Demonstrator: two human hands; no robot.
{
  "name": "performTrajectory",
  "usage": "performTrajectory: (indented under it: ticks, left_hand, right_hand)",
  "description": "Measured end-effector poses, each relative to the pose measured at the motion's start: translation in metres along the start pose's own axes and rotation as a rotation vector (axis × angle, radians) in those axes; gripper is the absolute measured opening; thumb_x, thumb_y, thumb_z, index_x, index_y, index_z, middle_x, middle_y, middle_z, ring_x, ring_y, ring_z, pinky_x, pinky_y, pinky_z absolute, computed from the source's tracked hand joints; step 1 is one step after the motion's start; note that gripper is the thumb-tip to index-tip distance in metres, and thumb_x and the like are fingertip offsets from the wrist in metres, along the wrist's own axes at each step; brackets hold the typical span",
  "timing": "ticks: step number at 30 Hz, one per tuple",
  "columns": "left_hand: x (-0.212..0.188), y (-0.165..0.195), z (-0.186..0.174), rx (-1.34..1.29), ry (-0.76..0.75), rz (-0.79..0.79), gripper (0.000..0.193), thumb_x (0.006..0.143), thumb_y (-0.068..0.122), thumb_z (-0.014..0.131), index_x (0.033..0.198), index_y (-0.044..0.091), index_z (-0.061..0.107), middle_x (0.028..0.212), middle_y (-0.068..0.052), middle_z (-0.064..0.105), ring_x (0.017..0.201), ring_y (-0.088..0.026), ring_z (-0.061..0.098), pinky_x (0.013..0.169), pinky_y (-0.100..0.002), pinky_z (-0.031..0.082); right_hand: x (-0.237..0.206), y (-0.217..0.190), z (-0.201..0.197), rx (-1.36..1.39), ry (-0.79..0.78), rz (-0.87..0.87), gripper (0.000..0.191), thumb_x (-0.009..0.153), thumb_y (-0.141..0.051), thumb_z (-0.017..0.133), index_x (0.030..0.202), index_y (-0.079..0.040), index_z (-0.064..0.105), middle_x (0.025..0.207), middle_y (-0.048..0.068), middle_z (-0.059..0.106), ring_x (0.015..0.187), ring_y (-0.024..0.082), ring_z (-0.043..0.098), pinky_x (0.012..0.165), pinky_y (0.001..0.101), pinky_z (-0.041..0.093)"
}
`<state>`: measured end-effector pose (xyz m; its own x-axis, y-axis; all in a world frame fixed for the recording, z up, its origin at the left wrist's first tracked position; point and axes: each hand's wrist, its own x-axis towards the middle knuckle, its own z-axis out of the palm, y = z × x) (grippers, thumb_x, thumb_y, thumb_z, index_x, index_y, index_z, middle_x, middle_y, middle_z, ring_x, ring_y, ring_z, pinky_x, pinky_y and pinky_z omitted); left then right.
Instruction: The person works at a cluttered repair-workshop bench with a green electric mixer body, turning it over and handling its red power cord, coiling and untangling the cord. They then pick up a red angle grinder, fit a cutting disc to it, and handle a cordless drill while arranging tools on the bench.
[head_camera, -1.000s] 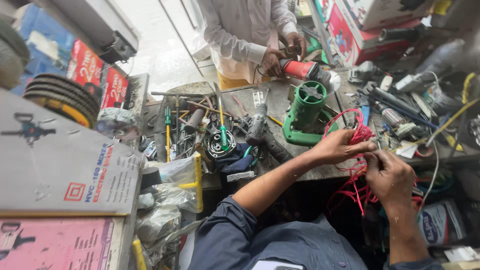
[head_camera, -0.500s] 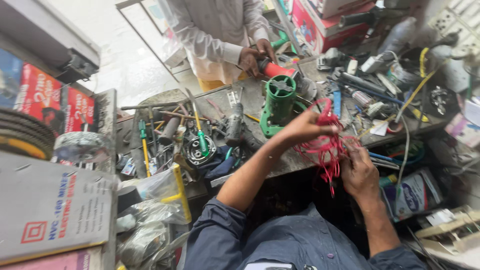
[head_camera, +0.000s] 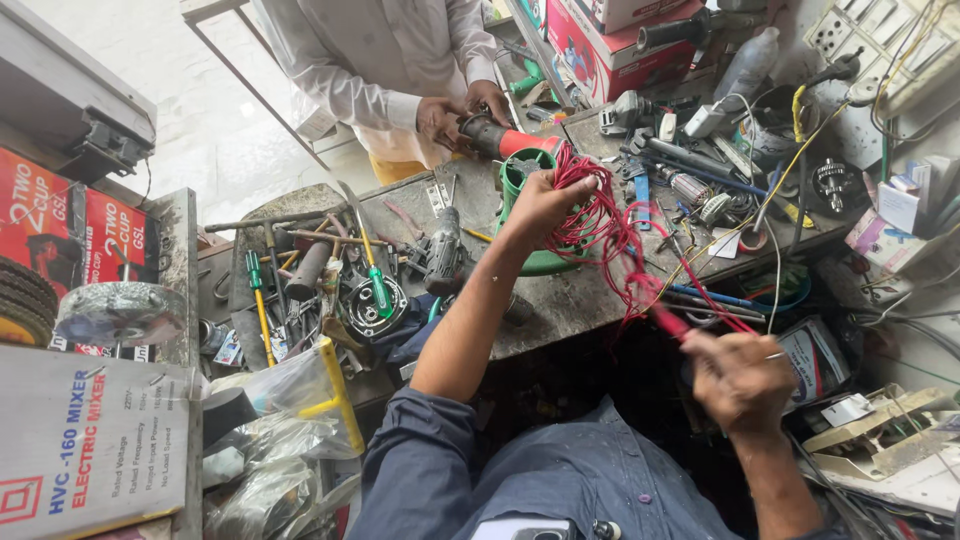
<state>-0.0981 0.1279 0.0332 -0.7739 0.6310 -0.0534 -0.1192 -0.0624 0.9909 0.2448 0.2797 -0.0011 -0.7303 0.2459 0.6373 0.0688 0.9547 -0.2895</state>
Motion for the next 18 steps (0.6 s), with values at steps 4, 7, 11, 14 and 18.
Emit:
performTrajectory:
  ticks: [4,7,11,14,18]
  left_hand:
    - [0.019,-0.007,-0.018,-0.167,0.083,0.032,0.020,0.093,0.026,0.078,0.093,0.005,0.075,0.074,0.002,0.067,0.057,-0.005,0.054,0.050,-0.025,0.044]
    - [0.022,-0.004,-0.016,-0.203,0.122,0.069,0.020,0.094,0.025,0.078,0.092,0.006,0.075,0.070,0.004,0.061,0.053,-0.004,0.046,0.046,-0.024,0.038]
    - [0.011,0.009,-0.008,-0.170,-0.009,-0.021,0.017,0.092,0.026,0.074,0.096,0.009,0.074,0.074,0.005,0.068,0.056,-0.005,0.056,0.049,-0.026,0.046]
    - [-0.001,0.018,0.005,-0.023,-0.151,0.012,0.024,0.095,0.031,0.076,0.095,0.008,0.075,0.071,0.009,0.055,0.056,-0.002,0.043,0.048,-0.023,0.032]
    - [-0.011,0.019,0.028,0.100,-0.391,0.034,0.028,0.095,0.037,0.075,0.098,0.009,0.075,0.072,0.011,0.055,0.060,0.000,0.042,0.051,-0.023,0.032]
  right_hand:
    - [-0.055,0.030,0.018,-0.017,-0.378,-0.153,0.020,0.076,-0.012,0.076,0.094,-0.020,0.074,0.091,-0.003,0.065,0.096,0.022,0.063,0.101,0.0440,0.042]
    - [-0.082,0.063,0.018,-0.162,-0.564,-0.054,0.021,0.078,-0.015,0.072,0.098,-0.022,0.070,0.110,-0.004,0.067,0.116,0.018,0.062,0.120,0.0467,0.035]
    - [-0.091,0.070,0.003,-0.057,-0.555,0.215,0.041,0.078,-0.022,0.075,0.118,-0.018,0.070,0.127,0.003,0.066,0.121,0.024,0.061,0.110,0.0491,0.036]
    - [-0.057,0.046,0.016,0.203,-0.285,0.445,0.032,0.096,-0.021,0.066,0.128,-0.017,0.069,0.131,0.005,0.069,0.124,0.026,0.066,0.106,0.0385,0.052]
    - [0.008,0.013,0.066,0.596,-0.089,0.356,0.057,0.093,-0.025,0.070,0.139,0.004,0.053,0.129,0.020,0.065,0.119,0.029,0.063,0.102,0.0368,0.047]
